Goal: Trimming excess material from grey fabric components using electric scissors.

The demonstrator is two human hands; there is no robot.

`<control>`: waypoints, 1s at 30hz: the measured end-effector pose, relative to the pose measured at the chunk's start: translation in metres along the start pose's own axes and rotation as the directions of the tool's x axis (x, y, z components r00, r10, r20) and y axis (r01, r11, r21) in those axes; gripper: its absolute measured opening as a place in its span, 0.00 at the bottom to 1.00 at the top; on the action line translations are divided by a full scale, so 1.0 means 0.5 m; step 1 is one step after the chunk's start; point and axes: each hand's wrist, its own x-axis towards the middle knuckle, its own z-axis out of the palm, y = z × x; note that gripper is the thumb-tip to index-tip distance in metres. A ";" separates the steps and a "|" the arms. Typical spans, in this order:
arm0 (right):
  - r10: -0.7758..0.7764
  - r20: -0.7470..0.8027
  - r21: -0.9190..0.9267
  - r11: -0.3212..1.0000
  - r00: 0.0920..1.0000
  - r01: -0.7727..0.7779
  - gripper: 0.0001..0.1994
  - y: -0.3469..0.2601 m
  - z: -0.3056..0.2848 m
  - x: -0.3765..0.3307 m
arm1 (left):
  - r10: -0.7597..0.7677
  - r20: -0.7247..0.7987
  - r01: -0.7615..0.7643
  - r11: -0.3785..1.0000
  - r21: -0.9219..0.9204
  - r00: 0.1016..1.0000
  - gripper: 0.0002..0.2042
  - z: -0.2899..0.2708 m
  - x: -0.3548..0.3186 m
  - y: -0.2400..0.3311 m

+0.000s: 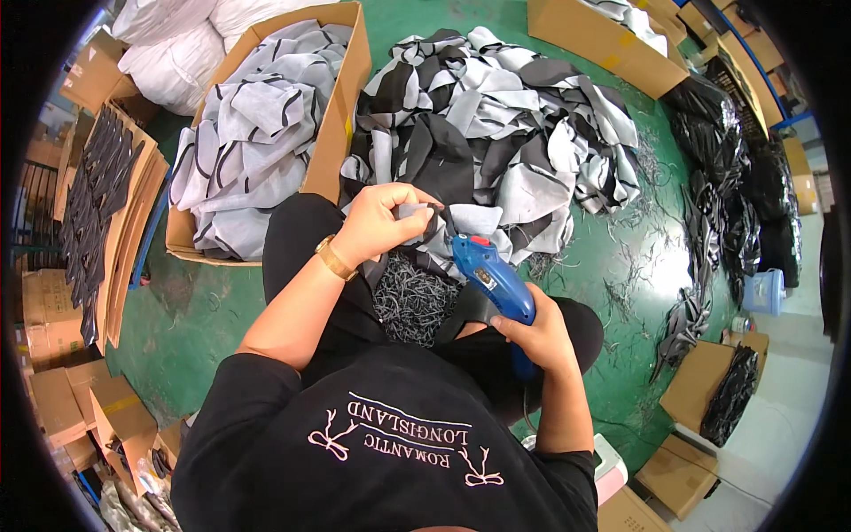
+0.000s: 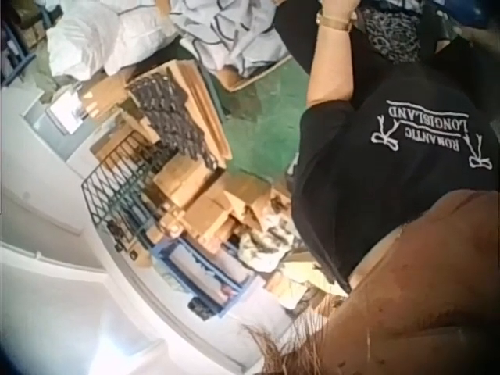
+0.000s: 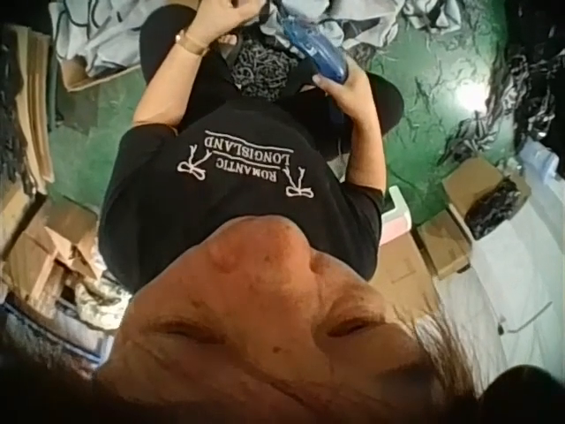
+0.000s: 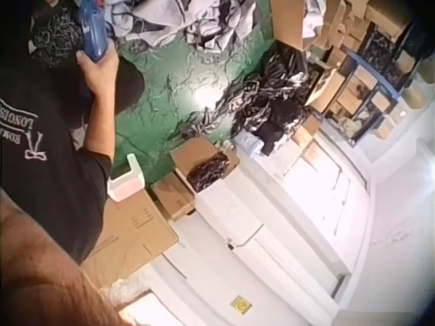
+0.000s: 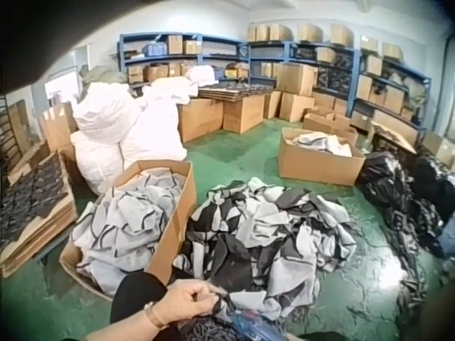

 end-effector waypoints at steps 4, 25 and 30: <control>-0.035 -0.012 -0.058 0.998 0.999 0.034 0.20 -0.011 0.008 -0.019 | 0.265 0.055 -0.270 0.954 0.127 0.963 0.07 0.006 -0.015 0.010; -0.103 -0.144 0.187 0.974 0.984 0.130 0.28 -0.039 0.076 0.082 | -0.215 0.480 0.524 0.290 -0.801 0.851 0.20 0.072 -0.102 0.002; 0.028 -0.214 0.338 0.940 0.977 0.047 0.25 -0.063 0.038 0.095 | 0.044 0.613 0.512 0.503 -0.696 0.789 0.22 0.020 -0.148 -0.042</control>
